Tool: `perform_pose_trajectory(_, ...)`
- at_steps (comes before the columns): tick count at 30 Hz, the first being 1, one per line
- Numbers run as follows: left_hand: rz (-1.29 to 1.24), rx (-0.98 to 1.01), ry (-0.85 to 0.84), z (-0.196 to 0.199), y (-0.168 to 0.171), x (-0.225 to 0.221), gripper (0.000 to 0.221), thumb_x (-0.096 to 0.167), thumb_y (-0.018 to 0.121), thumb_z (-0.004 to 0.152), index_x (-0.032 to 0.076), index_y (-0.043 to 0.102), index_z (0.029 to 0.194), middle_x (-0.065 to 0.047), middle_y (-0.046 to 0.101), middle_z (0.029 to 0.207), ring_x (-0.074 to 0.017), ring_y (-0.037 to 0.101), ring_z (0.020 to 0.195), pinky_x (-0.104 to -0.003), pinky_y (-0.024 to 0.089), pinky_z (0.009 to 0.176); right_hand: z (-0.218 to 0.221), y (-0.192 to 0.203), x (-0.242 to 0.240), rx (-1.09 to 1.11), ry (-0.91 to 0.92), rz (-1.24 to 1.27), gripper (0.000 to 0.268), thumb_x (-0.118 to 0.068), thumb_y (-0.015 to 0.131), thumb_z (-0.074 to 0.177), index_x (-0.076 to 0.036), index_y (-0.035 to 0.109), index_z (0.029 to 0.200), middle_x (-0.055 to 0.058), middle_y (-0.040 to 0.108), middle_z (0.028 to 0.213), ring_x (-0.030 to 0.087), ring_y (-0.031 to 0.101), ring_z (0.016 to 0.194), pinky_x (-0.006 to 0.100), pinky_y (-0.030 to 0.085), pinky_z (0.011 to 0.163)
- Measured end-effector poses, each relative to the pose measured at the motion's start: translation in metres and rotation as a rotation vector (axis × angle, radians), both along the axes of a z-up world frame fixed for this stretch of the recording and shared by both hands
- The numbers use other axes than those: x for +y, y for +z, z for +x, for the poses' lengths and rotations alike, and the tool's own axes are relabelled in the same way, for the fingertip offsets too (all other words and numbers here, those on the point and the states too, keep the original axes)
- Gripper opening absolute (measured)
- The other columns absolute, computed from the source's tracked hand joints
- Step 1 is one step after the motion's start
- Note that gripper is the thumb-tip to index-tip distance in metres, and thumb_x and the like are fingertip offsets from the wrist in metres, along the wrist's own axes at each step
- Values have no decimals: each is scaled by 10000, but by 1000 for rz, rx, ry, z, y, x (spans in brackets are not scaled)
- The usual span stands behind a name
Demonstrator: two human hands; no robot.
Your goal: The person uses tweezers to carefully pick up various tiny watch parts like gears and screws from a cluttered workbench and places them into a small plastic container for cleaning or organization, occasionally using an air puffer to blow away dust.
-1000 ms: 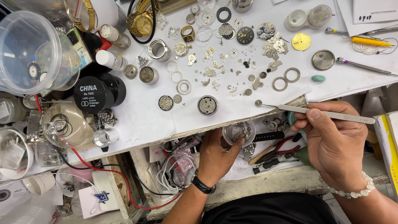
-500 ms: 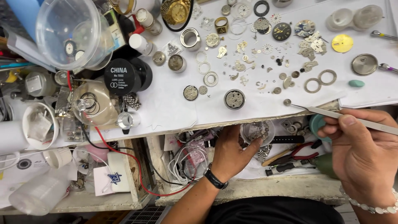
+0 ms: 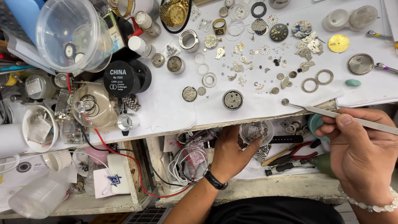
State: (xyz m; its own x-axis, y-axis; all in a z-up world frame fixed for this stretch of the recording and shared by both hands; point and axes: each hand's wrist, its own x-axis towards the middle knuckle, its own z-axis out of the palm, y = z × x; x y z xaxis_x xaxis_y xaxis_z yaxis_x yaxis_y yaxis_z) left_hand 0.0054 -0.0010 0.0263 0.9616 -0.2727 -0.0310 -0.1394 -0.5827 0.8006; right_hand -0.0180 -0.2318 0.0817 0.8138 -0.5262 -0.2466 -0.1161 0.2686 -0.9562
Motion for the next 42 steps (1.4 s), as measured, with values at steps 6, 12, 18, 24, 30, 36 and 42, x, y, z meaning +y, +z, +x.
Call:
perform_pose_trajectory(6, -11, 15, -8, 1, 3, -2, 597, 395, 687, 920, 6, 554, 1354, -218, 663, 1250, -416, 601, 1163, -482, 492, 987, 0, -1, -1, 0, -2, -35, 30, -48, 609, 1120, -34, 597, 1096, 191, 638, 919, 235, 645, 742, 335, 641, 765)
perform_pose_trajectory(12, 1, 13, 1, 1, 0, -2, 652, 414, 690, 910, 20, 530, 1405, -220, 644, 1325, -425, 582, 1229, -483, 470, 1044, 1, 0, -1, -13, -12, 6, 32, -53, 631, 1083, -46, 603, 1070, 192, 639, 904, 235, 642, 716, 338, 640, 750)
perform_pose_trajectory(18, 5, -15, -8, -1, -4, -2, 635, 414, 693, 919, 12, 541, 1387, -223, 657, 1290, -424, 601, 1198, -488, 493, 1015, -3, -1, -1, -31, -28, -38, 47, -58, 640, 1080, -31, 603, 1080, 197, 648, 916, 234, 659, 721, 331, 652, 747)
perform_pose_trajectory(24, 22, 3, -7, -2, -8, -1, 576, 451, 677, 925, 6, 587, 1278, -209, 672, 1162, -408, 617, 1096, -482, 510, 936, -15, -17, -9, -409, 66, -860, 41, 121, 650, 1086, 139, 624, 1111, 331, 672, 992, 382, 710, 819, 402, 559, 710)
perform_pose_trajectory(30, 2, 12, -26, -1, -4, -2, 627, 444, 660, 941, 5, 535, 1371, -221, 655, 1253, -413, 601, 1177, -477, 488, 1006, -9, -6, -17, -791, 397, -1333, 196, 97, 682, 960, 40, 668, 1147, 291, 686, 1112, 393, 730, 983, 552, 611, 1006)
perform_pose_trajectory(36, 15, -1, -26, -1, -4, -3, 597, 397, 701, 928, -3, 535, 1339, -219, 647, 1233, -410, 596, 1155, -474, 484, 997, -8, -3, -17, -731, 456, -1367, 214, 56, 668, 987, 10, 670, 1196, 251, 671, 1180, 387, 719, 1033, 566, 611, 1029)
perform_pose_trajectory(42, 3, -3, -25, 0, -3, -4, 681, 398, 692, 927, 3, 485, 1441, -228, 630, 1328, -423, 575, 1227, -481, 468, 1049, -7, -5, -17, -750, 464, -1350, 186, 17, 617, 998, 20, 672, 1175, 262, 668, 1162, 396, 712, 1003, 569, 615, 1011)
